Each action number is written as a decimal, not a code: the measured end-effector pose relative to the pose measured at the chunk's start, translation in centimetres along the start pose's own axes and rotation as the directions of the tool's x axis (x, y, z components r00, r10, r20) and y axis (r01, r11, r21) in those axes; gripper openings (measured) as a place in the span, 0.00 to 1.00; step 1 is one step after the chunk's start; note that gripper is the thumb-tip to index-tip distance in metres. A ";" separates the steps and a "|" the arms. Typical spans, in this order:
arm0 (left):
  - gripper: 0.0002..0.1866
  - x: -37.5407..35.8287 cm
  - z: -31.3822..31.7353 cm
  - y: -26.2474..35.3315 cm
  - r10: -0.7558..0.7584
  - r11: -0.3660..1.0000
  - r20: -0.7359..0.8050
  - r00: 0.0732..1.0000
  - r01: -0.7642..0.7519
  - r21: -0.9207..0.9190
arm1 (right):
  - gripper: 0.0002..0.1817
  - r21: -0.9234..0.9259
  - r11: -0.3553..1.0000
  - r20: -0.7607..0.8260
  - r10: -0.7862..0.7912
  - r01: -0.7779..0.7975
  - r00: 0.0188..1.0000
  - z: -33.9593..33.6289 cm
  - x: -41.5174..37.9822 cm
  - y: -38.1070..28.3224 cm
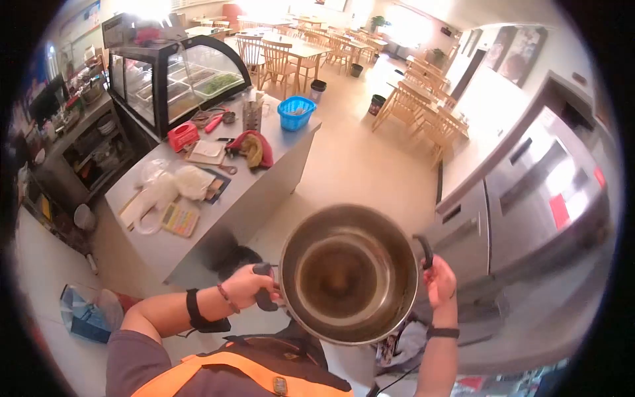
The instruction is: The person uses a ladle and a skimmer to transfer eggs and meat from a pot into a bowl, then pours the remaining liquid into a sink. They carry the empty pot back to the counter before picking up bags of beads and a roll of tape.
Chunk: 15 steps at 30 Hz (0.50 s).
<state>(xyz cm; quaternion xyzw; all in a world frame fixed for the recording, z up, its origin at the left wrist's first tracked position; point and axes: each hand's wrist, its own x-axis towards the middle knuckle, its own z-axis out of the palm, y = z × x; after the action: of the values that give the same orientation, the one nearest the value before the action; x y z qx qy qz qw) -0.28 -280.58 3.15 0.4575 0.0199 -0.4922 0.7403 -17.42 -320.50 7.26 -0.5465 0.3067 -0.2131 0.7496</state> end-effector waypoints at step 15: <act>0.01 35.4 1.5 34.5 0.470 0.797 -0.189 0.862 -0.507 -0.330 | 0.18 -0.112 0.943 0.503 -0.218 0.314 0.836 35.1 61.3 -20.9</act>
<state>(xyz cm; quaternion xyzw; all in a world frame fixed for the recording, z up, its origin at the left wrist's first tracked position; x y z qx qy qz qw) 43.11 -303.43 9.73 0.3236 0.0294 -0.2488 0.9124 51.48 -342.98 20.75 -0.6885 0.0491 -0.1419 0.7095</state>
